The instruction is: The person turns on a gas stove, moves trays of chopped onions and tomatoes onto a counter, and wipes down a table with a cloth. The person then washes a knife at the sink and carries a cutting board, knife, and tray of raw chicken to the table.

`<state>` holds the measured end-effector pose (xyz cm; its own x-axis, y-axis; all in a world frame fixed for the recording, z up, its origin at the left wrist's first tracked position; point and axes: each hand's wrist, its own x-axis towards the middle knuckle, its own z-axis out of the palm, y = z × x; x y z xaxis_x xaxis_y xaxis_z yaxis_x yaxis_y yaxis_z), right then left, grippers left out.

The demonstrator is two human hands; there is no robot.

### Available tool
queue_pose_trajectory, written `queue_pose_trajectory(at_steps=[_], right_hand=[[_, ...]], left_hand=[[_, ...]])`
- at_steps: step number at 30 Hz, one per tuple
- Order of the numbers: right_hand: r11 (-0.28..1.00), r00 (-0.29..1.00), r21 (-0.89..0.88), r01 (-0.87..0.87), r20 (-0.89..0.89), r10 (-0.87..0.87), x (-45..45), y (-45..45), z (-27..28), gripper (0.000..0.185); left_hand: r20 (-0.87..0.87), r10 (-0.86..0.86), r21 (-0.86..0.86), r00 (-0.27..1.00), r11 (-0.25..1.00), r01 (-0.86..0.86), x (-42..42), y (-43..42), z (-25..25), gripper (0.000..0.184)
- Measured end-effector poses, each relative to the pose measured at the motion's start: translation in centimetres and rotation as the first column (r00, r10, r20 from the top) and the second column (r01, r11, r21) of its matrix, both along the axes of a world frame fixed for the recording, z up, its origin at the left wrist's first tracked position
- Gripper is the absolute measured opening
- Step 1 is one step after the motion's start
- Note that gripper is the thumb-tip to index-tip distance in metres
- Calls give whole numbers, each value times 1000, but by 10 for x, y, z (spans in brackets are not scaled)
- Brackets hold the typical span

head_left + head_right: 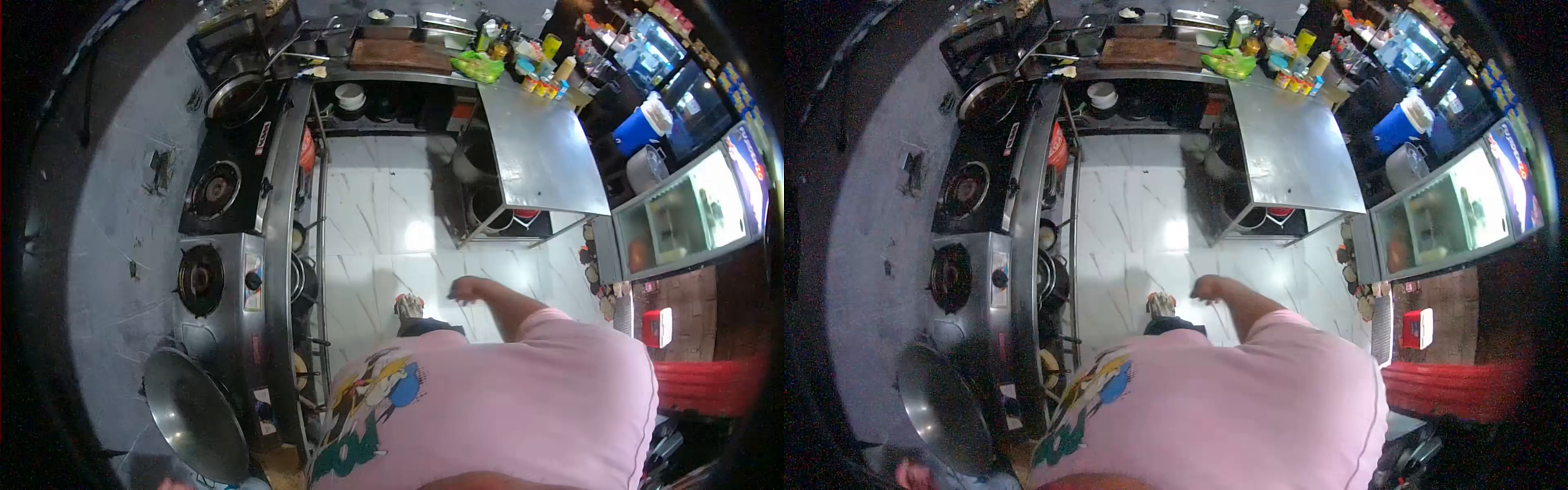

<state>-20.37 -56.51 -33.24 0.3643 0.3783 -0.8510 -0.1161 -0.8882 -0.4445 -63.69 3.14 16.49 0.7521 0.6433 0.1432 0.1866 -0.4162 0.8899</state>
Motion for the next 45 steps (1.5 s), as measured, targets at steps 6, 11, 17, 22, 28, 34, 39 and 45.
queue_pose_trajectory(at_steps=[6,11,17,22,28,34,39,45], right_hand=[[871,890,-200,448,12,-455,73,-135,18,44],[849,881,-262,459,13,-473,125,-173,30,46],[830,824,141,540,110,-555,150,-134,40,42],[859,856,133,494,97,-507,204,-66,47,45],[931,906,-141,336,319,-279,254,-26,30,49],[694,714,-168,700,154,-683,301,12,80,42],[648,636,-21,762,218,-741,323,35,64,40],[-121,30,274,954,-490,-871,436,90,109,49]], left_hand=[[-301,-336,-146,893,941,305,253,-30,-75,47],[-560,-529,-223,638,838,499,414,-82,-197,41],[-335,-616,-687,713,678,263,559,-117,-336,27],[-74,-471,-797,879,558,232,798,-139,-353,24],[-131,-337,-853,932,517,68,1123,-106,-410,66],[-206,-354,-925,913,375,-63,1307,-35,-523,50],[-264,-417,-776,870,628,66,1249,-78,-482,54],[-81,-939,-965,336,159,211,1098,-230,-416,60]])
